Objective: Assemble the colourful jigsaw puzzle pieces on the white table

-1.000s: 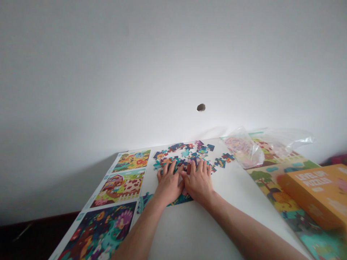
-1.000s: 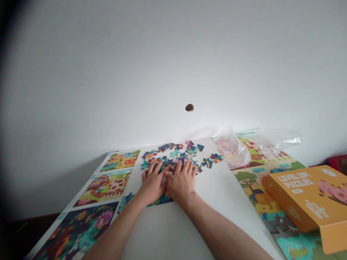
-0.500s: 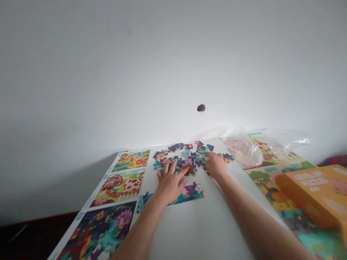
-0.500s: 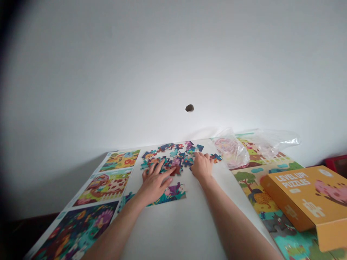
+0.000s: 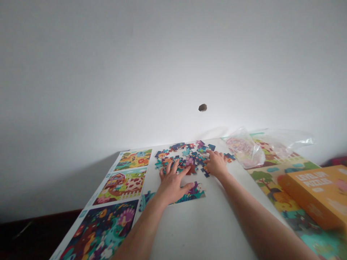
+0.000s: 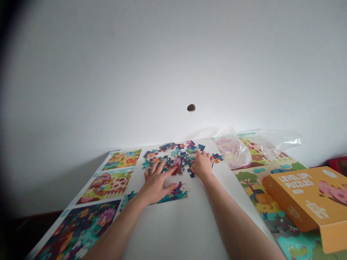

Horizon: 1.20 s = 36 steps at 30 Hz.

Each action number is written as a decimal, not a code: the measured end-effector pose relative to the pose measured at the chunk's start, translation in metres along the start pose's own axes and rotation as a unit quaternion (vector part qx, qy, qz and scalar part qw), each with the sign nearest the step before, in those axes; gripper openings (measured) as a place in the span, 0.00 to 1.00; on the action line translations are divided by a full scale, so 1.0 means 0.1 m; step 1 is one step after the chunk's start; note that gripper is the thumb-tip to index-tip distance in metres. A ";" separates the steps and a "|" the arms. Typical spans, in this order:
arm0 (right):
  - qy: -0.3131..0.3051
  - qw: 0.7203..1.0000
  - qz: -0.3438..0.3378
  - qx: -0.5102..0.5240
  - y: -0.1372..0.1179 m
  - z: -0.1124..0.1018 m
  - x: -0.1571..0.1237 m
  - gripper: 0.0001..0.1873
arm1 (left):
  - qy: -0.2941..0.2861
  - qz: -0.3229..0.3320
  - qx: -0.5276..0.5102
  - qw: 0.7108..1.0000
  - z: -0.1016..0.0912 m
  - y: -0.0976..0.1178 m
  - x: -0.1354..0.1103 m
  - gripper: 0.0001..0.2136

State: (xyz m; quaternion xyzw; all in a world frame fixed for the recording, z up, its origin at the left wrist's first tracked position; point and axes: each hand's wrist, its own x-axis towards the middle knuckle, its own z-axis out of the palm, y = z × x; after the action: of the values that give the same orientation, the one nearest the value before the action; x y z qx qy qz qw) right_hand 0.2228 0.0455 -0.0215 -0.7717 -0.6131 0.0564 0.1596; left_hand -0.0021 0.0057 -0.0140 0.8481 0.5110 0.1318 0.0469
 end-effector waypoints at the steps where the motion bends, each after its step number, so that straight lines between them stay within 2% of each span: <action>1: 0.001 1.000 0.004 0.004 0.01 0.01 0.01 0.28 | 0.000 0.000 -0.001 1.000 0.00 0.00 0.00 0.29; 5: 0.007 0.999 0.020 0.045 0.03 0.01 0.04 0.25 | 0.001 0.003 0.001 1.000 0.00 0.01 0.00 0.28; 8: 0.012 0.996 0.030 0.082 0.02 -0.01 0.05 0.15 | -0.002 0.001 0.003 1.000 -0.01 0.01 -0.01 0.27; 11: 0.059 0.990 0.038 0.124 0.02 -0.04 0.04 0.10 | 0.000 0.000 0.001 1.000 -0.02 0.02 -0.01 0.28; 14: 0.114 0.969 0.042 0.213 0.02 -0.05 0.04 0.12 | 0.010 0.003 -0.005 1.000 -0.01 0.02 0.00 0.29; 17: 0.145 0.924 0.057 0.349 0.01 -0.03 0.03 0.12 | 0.025 0.006 -0.013 1.000 0.01 0.01 0.00 0.27; 19: 0.121 0.870 0.060 0.474 -0.04 0.00 0.02 0.14 | 0.047 0.002 -0.022 0.999 0.03 0.00 0.02 0.23; 21: 0.057 0.815 0.048 0.574 -0.12 0.01 -0.03 0.19 | 0.080 -0.002 -0.038 0.996 0.05 -0.01 0.04 0.19; 22: 0.022 0.797 0.034 0.603 -0.17 0.02 -0.06 0.21 | 0.098 0.000 -0.050 0.994 0.05 -0.02 0.05 0.18; 24: -0.044 0.778 -0.003 0.627 -0.27 0.01 -0.13 0.22 | 0.136 0.010 -0.084 0.987 0.06 -0.04 0.08 0.16; 26: -0.095 0.774 -0.038 0.625 -0.36 -0.01 -0.21 0.22 | 0.179 0.020 -0.126 0.975 0.06 -0.06 0.11 0.12; 30: -0.164 0.797 -0.099 0.573 -0.41 -0.05 -0.29 0.20 | 0.245 0.012 -0.197 0.949 0.04 -0.09 0.15 0.11; 34: -0.196 0.802 -0.155 0.543 -0.38 -0.07 -0.30 0.13 | 0.224 -0.022 -0.232 0.946 0.04 -0.10 0.15 0.12; 36: -0.191 0.795 -0.168 0.550 -0.38 -0.08 -0.31 0.17 | 0.199 -0.014 -0.240 0.950 0.05 -0.09 0.14 0.12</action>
State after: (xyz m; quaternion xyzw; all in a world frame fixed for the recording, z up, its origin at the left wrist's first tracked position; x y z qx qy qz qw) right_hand 0.1821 0.0223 -0.0054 -0.4122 -0.6164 0.5031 0.4440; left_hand -0.0023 0.0233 -0.0188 0.7609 0.4754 0.4160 0.1480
